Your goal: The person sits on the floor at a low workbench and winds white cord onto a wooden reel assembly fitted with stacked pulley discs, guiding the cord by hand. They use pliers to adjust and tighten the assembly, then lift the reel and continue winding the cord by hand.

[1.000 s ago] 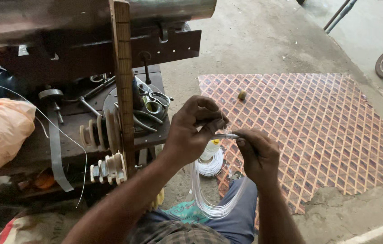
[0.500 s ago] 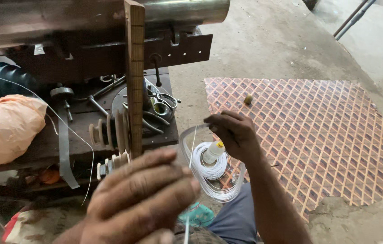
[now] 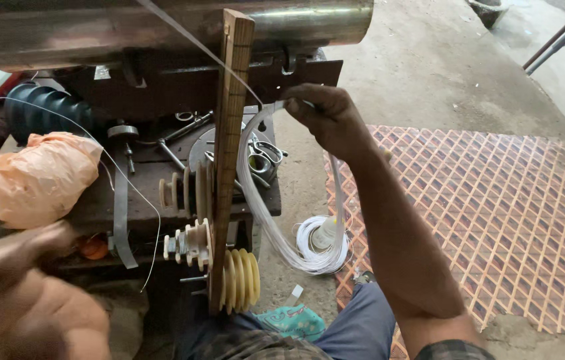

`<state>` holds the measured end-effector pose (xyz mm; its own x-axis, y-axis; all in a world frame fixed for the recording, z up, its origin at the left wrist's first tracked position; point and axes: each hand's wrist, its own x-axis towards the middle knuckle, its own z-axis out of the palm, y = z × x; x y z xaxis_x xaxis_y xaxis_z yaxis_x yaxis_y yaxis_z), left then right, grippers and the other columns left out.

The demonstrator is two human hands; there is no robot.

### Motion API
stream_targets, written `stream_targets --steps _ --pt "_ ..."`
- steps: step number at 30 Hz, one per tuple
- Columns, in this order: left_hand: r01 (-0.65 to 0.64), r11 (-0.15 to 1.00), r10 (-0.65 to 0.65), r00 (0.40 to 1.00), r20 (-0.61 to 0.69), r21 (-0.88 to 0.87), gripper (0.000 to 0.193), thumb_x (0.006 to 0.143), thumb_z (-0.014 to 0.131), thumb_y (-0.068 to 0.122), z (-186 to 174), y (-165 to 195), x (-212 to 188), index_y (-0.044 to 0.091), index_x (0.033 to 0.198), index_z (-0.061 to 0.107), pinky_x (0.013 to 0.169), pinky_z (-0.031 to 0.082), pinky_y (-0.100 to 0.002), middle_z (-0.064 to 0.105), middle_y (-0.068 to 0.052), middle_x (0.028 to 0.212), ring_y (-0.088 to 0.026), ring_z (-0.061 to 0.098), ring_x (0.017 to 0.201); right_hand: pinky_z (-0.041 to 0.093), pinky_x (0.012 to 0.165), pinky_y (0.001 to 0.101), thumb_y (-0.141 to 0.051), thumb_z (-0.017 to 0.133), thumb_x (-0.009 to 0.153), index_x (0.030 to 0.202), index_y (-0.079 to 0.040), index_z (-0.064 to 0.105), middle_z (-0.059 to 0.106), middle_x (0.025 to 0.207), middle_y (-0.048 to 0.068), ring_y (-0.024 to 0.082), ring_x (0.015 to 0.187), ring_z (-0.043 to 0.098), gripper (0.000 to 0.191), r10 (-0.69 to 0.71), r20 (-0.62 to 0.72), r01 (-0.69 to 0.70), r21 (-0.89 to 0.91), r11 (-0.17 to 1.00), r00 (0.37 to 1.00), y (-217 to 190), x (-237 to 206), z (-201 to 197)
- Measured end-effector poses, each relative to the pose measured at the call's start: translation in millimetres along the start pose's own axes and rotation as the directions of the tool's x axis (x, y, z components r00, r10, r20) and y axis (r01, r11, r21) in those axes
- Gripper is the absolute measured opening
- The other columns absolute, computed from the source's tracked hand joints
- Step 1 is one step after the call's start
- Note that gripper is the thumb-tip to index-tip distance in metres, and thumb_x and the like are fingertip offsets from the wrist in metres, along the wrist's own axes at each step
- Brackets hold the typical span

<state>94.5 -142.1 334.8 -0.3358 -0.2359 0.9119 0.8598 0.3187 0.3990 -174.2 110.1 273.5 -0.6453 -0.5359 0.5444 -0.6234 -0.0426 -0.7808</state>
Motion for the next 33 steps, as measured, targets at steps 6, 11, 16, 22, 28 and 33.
stream_targets --steps 6,11,16,22,28,33 --pt "0.444 0.895 -0.441 0.895 -0.064 0.042 0.021 0.100 0.069 0.002 -29.3 -78.6 -79.8 0.001 0.119 0.060 0.104 0.055 -0.029 0.066 -0.011 0.123 -0.016 0.067 0.115 0.047 0.068 0.0271 -0.017 0.066 0.107 0.119 -0.005 0.075 0.062 0.083 0.001 0.008 0.077 0.053 0.019 0.178 -0.012 -0.178 -0.161 0.971 0.984 15.4 15.8 -2.0" --pt "0.720 0.628 -0.778 0.594 -0.206 -0.295 0.012 0.102 0.074 0.009 -43.2 -139.0 -160.7 0.002 0.105 0.065 0.080 0.053 -0.027 0.070 -0.005 0.097 -0.014 0.066 0.089 0.055 0.081 0.0278 -0.014 0.065 0.110 0.121 -0.002 0.070 0.069 0.095 0.004 0.010 0.089 0.064 0.017 0.042 -0.094 -0.057 -0.166 0.984 0.995 -7.2 5.4 11.6" --pt "0.670 0.742 -0.670 0.738 -0.082 -0.027 0.039 0.095 0.082 0.011 -34.0 -136.0 -187.1 0.003 0.126 0.060 0.100 0.053 -0.031 0.068 -0.011 0.121 -0.016 0.067 0.111 0.059 0.084 0.0306 0.001 0.069 0.108 0.119 0.001 0.070 0.070 0.109 0.015 0.021 0.091 0.073 0.011 -0.362 -0.454 -0.016 -0.640 0.768 0.814 -29.6 -42.4 56.7" --pt "0.242 0.801 -0.514 0.748 0.421 0.547 0.113 0.056 0.096 0.016 -61.0 -164.4 -116.5 0.012 0.152 0.037 0.106 0.049 -0.048 0.036 -0.025 0.154 -0.044 0.047 0.135 0.056 0.071 0.0295 -0.004 0.067 0.098 0.120 0.003 0.067 0.072 0.101 0.013 0.017 0.082 0.070 0.023 0.027 -0.066 -0.048 -0.351 0.935 0.997 -7.5 -83.1 125.1" --pt "0.258 0.788 -0.587 0.590 0.554 0.559 0.105 0.062 0.096 0.021 -54.5 -171.5 -76.4 0.014 0.152 0.042 0.103 0.052 -0.045 0.052 -0.019 0.144 -0.038 0.057 0.129 0.052 0.061 0.0296 -0.022 0.051 0.108 0.135 -0.001 0.058 0.065 0.089 0.002 0.010 0.070 0.061 0.034 0.470 0.106 -0.482 0.187 0.856 0.876 26.3 -91.6 160.6" --pt "0.472 0.747 -0.663 0.580 0.474 0.468 0.110 0.055 0.099 0.022 -59.5 -167.2 -79.7 0.010 0.149 0.045 0.102 0.054 -0.042 0.064 -0.012 0.135 -0.028 0.063 0.122 0.050 0.074 0.0259 -0.030 0.050 0.109 0.144 -0.005 0.052 0.065 0.103 0.000 0.008 0.084 0.059 0.042 0.417 0.153 -0.434 0.507 0.745 0.896 47.7 -94.8 161.8"
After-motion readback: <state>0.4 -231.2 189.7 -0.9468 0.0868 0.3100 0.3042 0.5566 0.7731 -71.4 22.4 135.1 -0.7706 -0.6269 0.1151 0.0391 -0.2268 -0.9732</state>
